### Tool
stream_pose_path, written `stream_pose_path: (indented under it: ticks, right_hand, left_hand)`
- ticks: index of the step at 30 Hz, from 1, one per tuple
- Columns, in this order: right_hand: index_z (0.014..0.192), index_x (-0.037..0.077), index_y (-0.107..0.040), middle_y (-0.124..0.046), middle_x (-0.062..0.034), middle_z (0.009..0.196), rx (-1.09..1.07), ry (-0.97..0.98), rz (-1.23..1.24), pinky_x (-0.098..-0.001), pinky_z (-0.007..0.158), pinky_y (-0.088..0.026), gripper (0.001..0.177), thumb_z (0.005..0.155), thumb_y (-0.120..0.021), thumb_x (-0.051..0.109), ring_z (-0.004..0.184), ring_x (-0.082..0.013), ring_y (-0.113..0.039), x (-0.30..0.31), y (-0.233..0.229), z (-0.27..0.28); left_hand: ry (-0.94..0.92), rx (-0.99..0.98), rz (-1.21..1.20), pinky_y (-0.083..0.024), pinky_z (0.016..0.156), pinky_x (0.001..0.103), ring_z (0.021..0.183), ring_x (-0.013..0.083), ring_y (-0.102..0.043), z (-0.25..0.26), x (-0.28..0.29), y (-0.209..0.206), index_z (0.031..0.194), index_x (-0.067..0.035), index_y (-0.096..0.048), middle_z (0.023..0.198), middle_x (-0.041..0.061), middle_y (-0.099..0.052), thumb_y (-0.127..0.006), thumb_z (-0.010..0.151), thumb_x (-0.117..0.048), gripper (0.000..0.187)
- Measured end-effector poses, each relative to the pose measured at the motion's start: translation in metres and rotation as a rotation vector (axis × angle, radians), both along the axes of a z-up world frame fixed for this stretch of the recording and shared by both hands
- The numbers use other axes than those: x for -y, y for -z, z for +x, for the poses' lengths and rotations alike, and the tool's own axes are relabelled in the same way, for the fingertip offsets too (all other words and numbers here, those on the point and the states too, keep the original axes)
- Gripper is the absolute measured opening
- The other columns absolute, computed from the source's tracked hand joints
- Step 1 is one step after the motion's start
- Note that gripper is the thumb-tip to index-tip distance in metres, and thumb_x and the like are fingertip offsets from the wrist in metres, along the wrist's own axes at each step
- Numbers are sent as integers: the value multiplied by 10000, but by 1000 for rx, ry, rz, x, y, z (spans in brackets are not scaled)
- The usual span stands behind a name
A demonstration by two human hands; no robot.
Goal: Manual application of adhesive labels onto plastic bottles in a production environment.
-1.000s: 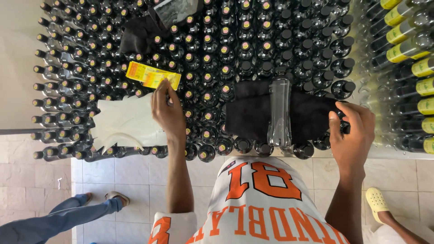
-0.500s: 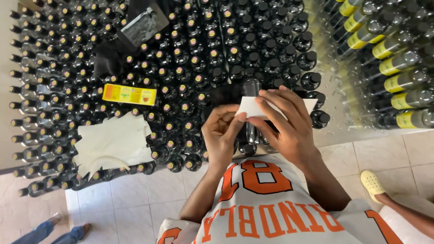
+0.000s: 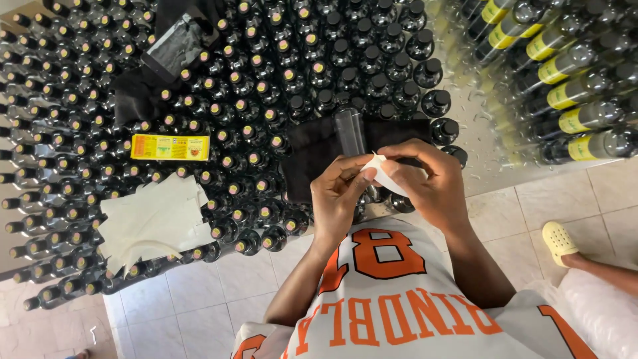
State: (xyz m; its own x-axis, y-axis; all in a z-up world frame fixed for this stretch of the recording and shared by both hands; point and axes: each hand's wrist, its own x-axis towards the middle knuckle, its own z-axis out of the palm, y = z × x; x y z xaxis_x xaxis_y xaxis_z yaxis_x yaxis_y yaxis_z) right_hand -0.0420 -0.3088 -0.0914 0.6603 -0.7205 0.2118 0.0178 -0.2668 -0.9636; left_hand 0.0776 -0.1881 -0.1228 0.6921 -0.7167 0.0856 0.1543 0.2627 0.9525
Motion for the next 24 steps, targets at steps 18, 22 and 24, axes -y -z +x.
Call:
stream_pose_path:
  ticks: [18,22,24]
  right_hand:
    - [1266,-88,-697,-711,-229,1230,-45,92,-41,-410,1034,-605,267,1081,-726,103,1145,-305,-705,4,-18,-39]
    - [1168,-66,-742,-735,-189,1132,39,-20,-73,-389,945,-638,272,989,-814,126,1036,-272,-731,-3,-26,-19]
    - [1074,-74,-764,-750,-181,1058,55,-60,-111,-382,905,-647,163,970,-828,33,973,-276,-749,-9,-24,-16]
  left_hand:
    - [-213,-5,-129,-678,804,326,964,246,-813,5,-2,0,1446,15,-568,1132,180,-760,-714,1053,11,420]
    - [-86,90,-150,-676,885,391,999,294,-825,-9,-8,-14,1441,36,-590,1098,204,-800,-776,988,70,492]
    - [-66,129,-136,-671,937,413,1026,303,-827,-10,-13,-17,1434,45,-595,1093,199,-804,-797,964,87,514]
